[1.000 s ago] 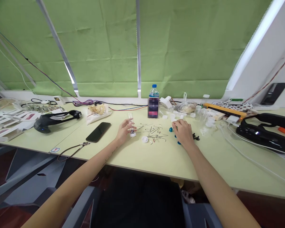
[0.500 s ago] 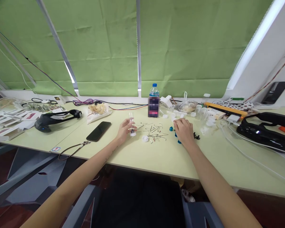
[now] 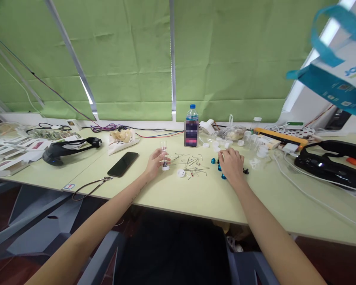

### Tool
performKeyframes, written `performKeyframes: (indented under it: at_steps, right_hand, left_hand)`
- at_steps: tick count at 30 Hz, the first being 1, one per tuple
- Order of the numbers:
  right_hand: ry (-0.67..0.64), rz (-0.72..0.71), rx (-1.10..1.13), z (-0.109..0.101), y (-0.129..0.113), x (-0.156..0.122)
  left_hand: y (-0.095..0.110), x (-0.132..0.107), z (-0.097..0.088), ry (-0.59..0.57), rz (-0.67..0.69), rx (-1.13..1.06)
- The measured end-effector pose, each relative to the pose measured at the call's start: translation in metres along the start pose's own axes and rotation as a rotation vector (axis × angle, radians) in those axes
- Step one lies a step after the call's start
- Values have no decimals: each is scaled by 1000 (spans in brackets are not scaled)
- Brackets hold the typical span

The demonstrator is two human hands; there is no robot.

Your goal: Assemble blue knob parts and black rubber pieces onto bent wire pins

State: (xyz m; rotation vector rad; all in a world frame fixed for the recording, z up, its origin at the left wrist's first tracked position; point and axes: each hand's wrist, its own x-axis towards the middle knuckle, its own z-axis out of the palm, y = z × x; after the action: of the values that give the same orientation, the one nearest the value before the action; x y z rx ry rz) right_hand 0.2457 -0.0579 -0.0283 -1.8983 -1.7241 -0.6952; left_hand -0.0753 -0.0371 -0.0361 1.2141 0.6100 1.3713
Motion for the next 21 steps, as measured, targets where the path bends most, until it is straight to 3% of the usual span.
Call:
performKeyframes:
  at_steps: [13, 21]
  right_hand:
    - [-25, 103, -7, 0, 1, 1]
    - [28, 173, 168, 6, 5, 2]
  left_hand:
    - [2, 0, -1, 7, 5, 7]
    - [2, 0, -1, 14, -4, 4]
